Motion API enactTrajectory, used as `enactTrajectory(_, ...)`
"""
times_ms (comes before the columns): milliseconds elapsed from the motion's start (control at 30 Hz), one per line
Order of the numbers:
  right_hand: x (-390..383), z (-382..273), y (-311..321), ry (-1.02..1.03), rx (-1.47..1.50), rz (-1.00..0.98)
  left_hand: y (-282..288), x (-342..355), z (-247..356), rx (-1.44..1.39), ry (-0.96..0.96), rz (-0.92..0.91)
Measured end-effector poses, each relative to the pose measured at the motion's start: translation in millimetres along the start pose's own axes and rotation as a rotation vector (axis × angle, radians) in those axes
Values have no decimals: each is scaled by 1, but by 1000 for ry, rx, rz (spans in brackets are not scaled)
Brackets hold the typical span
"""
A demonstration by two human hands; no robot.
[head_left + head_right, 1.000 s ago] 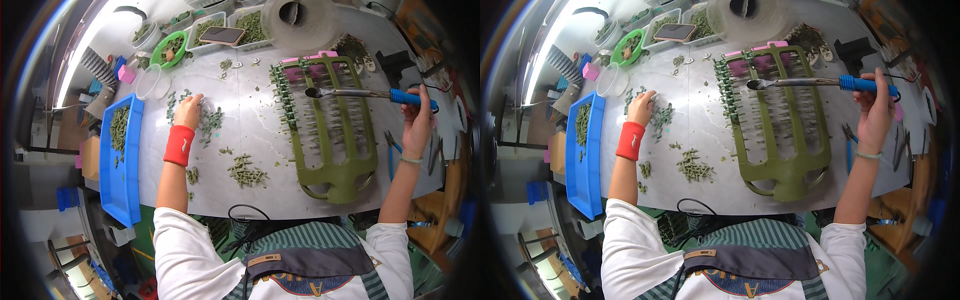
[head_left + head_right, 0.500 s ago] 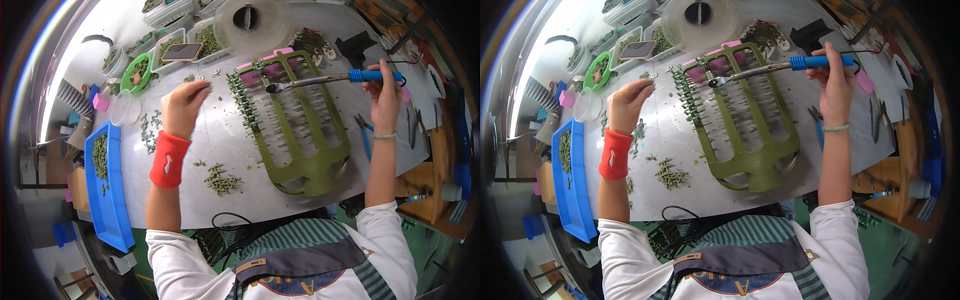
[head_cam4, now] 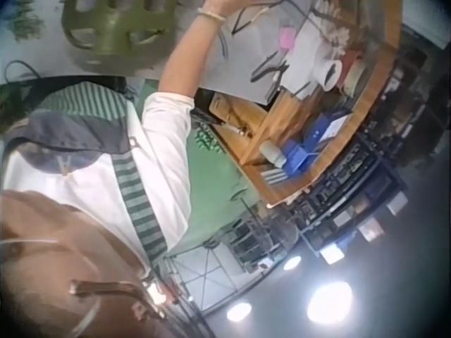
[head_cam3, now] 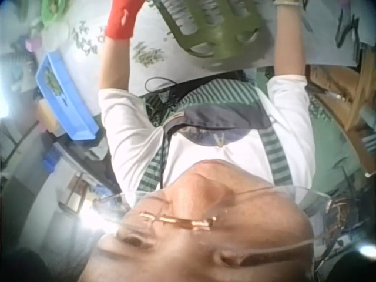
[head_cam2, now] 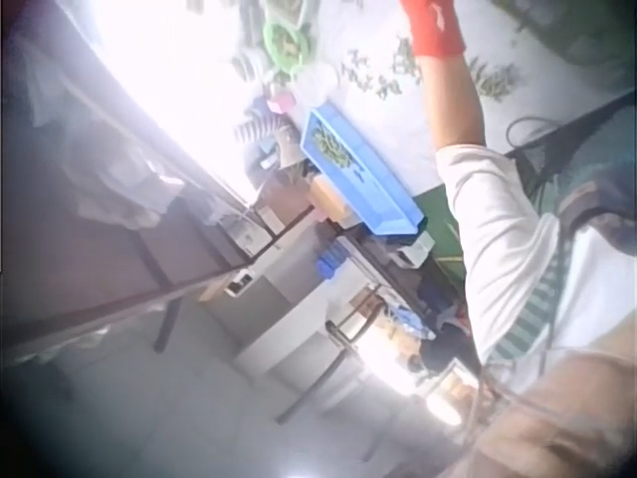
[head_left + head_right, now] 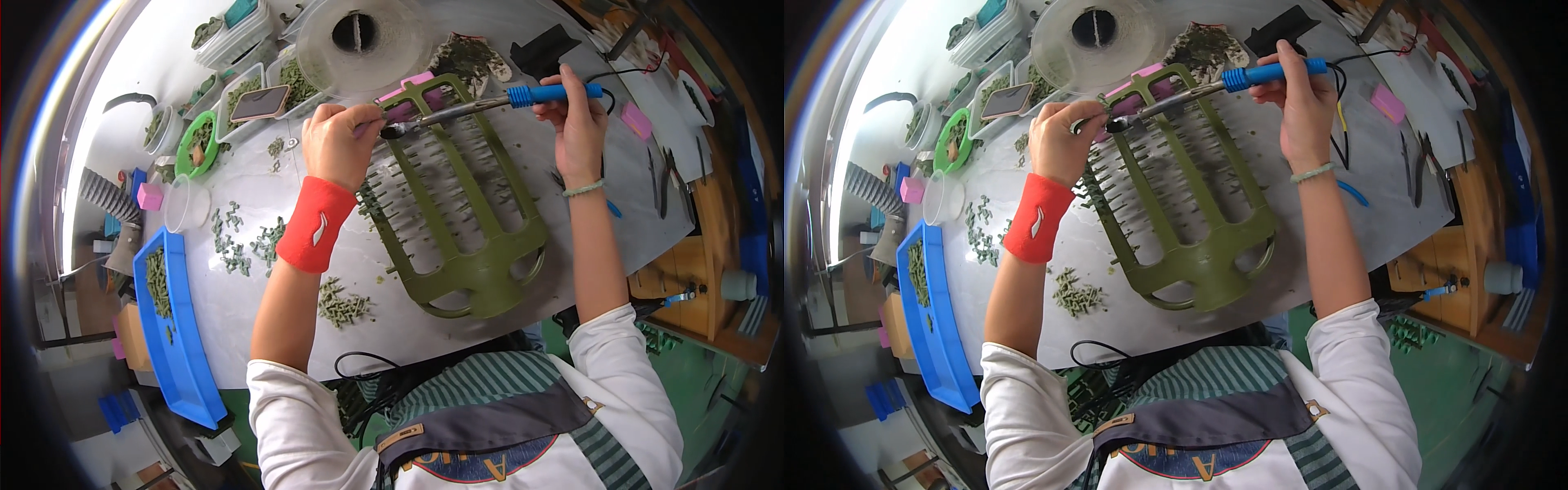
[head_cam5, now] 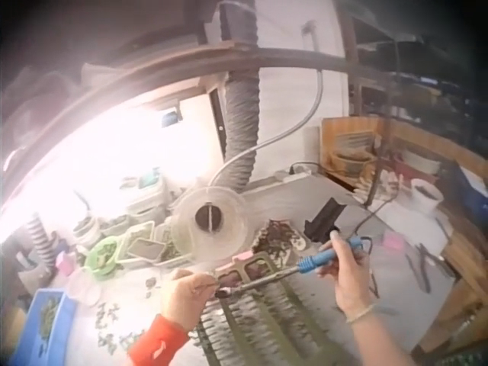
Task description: The person solders small green artificial leaf clusters onto a green plastic branch structure using a soldering iron, then picks up the assembled structure and uses a small tool to further secure a component by hand.
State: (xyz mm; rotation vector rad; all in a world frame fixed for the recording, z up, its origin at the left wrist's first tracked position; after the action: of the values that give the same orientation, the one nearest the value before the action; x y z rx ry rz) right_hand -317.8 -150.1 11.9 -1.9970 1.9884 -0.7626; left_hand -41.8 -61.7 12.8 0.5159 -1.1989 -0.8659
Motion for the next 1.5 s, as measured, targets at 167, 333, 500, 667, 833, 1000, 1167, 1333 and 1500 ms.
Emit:
enactTrajectory(167, 1, 5, -1, -9, 34, -13, -3, 1, 2, 114, -48, -29)
enactTrajectory(333, 2, 11, -6, 14, 18, -38, -3, 3, 0, 134, -58, -54)
enactTrajectory(500, 2, -7, 0, 36, -91, 41, 9, 0, 1, 218, -45, -62)
enactTrajectory(667, -3, -25, 12, 17, -109, 39, 16, 2, -20, -205, 29, 14)
enactTrajectory(833, -8, -25, 7, -42, -101, 14, 89, -66, -184, 449, 503, -112)
enactTrajectory(1000, -10, -27, 6, -17, -137, -8, 115, -142, -246, 596, 307, -282)
enactTrajectory(1167, -14, -31, 1, 15, -197, -3, 109, -151, -241, 659, 378, -265)
enactTrajectory(1333, -18, -34, -3, 9, -203, 12, 124, -142, -248, 437, 583, -252)
enactTrajectory(1500, -19, -37, -5, 10, -182, 26, 126, -135, -251, 293, 447, -477)
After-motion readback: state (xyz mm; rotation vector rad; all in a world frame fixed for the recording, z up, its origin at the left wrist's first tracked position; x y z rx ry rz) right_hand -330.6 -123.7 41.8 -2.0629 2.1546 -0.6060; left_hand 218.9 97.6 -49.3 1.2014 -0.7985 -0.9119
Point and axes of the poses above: each hand's wrist, its own x-axis towards the middle knuckle, its own y-axis out of the back of the hand, z = x × y, the point moved 1 cm from there along x, towards the middle knuckle, and after that the axes turned 7 degrees about x, right-handed, at the moved point
